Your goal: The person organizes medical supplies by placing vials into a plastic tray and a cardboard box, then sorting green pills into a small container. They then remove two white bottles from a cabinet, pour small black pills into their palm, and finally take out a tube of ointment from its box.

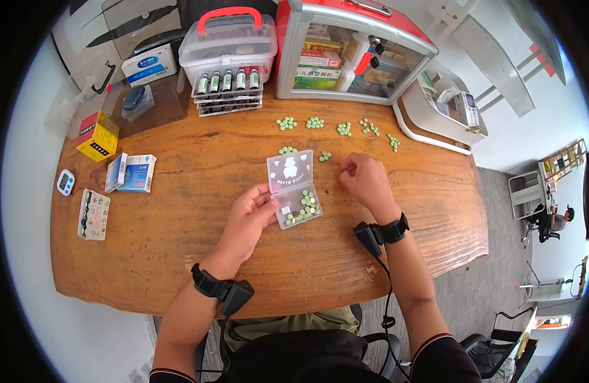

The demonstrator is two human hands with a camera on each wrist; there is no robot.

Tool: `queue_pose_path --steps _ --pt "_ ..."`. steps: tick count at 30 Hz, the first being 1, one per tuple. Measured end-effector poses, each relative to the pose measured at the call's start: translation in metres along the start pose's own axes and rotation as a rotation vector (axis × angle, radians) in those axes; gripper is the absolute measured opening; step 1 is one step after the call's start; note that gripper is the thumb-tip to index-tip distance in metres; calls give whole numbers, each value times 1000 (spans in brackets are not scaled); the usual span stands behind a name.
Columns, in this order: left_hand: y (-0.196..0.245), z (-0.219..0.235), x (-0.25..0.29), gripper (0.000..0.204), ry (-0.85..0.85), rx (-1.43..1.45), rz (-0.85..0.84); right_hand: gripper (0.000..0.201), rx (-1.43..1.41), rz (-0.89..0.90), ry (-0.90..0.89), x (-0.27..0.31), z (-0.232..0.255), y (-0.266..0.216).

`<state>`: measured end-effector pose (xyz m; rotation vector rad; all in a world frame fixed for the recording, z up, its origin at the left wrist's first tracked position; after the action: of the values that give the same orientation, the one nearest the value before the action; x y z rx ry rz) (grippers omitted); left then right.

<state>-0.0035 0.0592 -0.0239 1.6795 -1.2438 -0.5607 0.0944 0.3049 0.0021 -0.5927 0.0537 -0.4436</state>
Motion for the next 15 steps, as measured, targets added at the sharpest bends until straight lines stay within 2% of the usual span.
queue_pose_path --steps 4,6,7,11,13,15 --pt "1 -1 0 35 8 14 -16 14 -217 35 -118 17 0 -27" --pt "-1 0 -1 35 14 15 -7 12 -576 128 -248 25 -7 -49" --pt "-1 0 -1 35 21 13 -7 10 -658 150 -280 29 -9 -58" --pt "-1 1 0 34 15 32 -16 12 -630 156 -258 29 -13 -61" --pt "-1 0 -1 34 2 31 -18 12 -592 70 -211 29 -8 -53" --pt "-3 2 -1 34 5 22 -22 12 -598 59 -166 32 -2 -45"
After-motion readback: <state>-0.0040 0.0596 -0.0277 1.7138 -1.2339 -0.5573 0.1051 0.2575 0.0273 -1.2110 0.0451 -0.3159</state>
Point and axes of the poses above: each hand's wrist, its own x-axis away from the middle knuckle, its own z-axis out of the back of the hand, y = z × x, the point moved 3 cm from there along -x, towards the middle knuckle, and after that the axes turned 15 degrees about -y, right-handed, at the moved point
